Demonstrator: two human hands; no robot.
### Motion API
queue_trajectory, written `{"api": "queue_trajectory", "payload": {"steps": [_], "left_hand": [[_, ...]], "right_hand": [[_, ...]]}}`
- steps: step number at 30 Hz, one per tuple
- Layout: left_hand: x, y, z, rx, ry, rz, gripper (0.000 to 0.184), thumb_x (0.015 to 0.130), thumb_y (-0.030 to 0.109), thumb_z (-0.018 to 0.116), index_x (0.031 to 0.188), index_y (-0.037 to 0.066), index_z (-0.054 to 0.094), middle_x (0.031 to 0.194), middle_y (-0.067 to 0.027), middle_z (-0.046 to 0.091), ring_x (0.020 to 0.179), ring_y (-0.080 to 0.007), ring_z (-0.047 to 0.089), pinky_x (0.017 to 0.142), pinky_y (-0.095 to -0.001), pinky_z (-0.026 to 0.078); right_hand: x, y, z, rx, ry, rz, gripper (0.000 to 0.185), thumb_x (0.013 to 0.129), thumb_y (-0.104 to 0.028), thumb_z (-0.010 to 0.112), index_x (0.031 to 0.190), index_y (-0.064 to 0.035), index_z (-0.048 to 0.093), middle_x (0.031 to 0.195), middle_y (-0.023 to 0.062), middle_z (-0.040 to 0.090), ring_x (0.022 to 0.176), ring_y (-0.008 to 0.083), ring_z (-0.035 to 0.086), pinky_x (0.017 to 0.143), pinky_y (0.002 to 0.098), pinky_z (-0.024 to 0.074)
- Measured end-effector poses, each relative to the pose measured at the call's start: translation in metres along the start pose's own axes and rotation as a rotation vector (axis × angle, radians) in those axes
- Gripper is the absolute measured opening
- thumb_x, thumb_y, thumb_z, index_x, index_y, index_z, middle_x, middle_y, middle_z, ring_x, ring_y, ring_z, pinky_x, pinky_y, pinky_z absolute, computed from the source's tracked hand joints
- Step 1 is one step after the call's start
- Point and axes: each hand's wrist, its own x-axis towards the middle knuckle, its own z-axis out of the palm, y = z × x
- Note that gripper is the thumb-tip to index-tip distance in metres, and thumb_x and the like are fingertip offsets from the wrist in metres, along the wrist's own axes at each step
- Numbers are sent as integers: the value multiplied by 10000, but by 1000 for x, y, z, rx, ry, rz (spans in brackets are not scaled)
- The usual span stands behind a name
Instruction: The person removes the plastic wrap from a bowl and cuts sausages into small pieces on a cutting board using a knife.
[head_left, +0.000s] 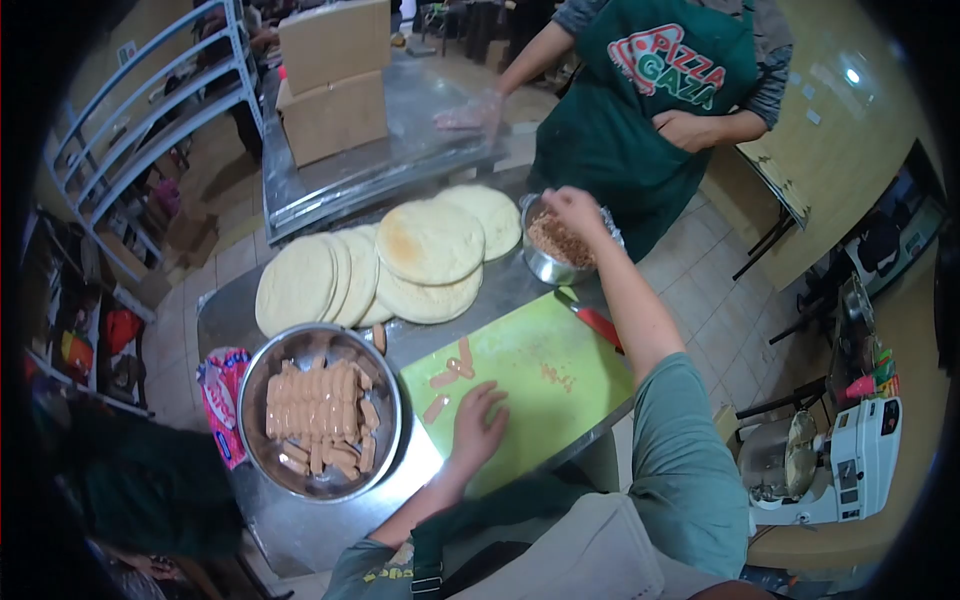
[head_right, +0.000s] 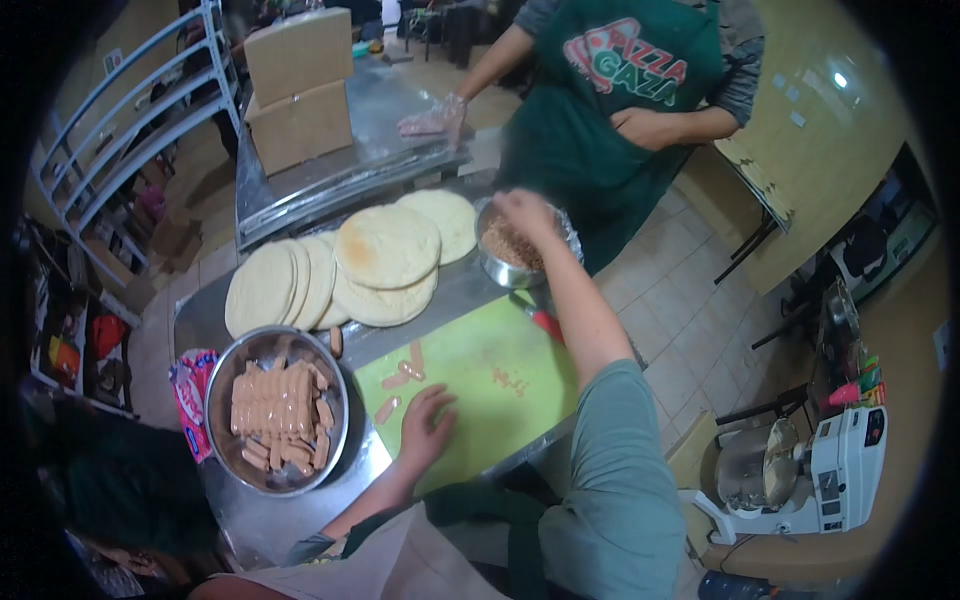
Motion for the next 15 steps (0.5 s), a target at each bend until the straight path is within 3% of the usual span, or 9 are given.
{"api": "queue_trajectory", "payload": {"steps": [1, 3, 5, 7, 11, 13, 14, 15], "left_hand": [[0, -1, 1, -1, -1, 30, 225, 756, 82, 630, 977, 51, 612, 1124, -165, 557, 1058, -331, 519, 900, -393, 414], [0, -3, 0, 25, 0, 29, 222, 751, 90, 634, 969, 54, 619, 1112, -166, 567, 1058, -333, 520, 897, -396, 416], [-1, -7, 3, 17, 6, 14, 217, 745, 96, 637, 957, 56, 625, 1094, -164, 577, 1051, -336, 525, 893, -398, 420], [0, -7, 6, -9, 28, 46, 204, 744, 108, 635, 940, 56, 630, 1088, -163, 581, 1043, -339, 529, 890, -401, 422], [-1, -9, 6, -23, 27, 21, 202, 748, 131, 629, 933, 50, 631, 1091, -168, 580, 1042, -339, 529, 894, -405, 418], [-2, -12, 8, -75, 28, 4, 201, 746, 128, 631, 931, 50, 631, 1091, -171, 578, 1039, -341, 530, 895, -407, 417], [-3, -14, 9, -75, 28, 3, 201, 746, 128, 631, 931, 50, 631, 1091, -171, 578, 1039, -341, 530, 895, -407, 417], [-2, -16, 10, -92, 36, 8, 197, 745, 126, 631, 927, 50, 631, 1090, -173, 578, 1036, -341, 531, 894, -405, 417]], "right_hand": [[3, 16, 10, 1, -129, -20, 162, 822, -204, 583, 827, -53, 641, 840, 122, 654, 790, 296, 612, 722, 367, 459], [-4, 32, 24, 24, 88, -176, 192, 817, -237, 580, 868, -66, 651, 843, 138, 651, 824, 292, 617, 737, 376, 463], [4, 40, 30, -3, 170, -119, 162, 758, -180, 651, 874, -66, 643, 847, 133, 647, 793, 289, 619, 709, 351, 475], [-9, 16, 14, -180, -7, -28, 166, 766, -156, 639, 911, -75, 644, 875, 137, 648, 830, 313, 610, 742, 374, 474], [-22, 15, 20, -183, -40, -162, 158, 783, -173, 623, 911, -88, 656, 851, 129, 655, 833, 317, 613, 731, 393, 476], [-27, 12, 21, -128, 243, -291, 190, 801, -193, 597, 959, -107, 656, 937, 137, 649, 874, 320, 610, 736, 391, 475], [-32, 13, 19, -128, 242, -290, 190, 801, -193, 597, 959, -107, 656, 937, 137, 649, 874, 320, 610, 736, 391, 475], [-47, -6, 5, -177, 93, -187, 208, 801, -172, 588, 993, -116, 643, 1011, 133, 625, 927, 318, 591, 768, 390, 460]]}}
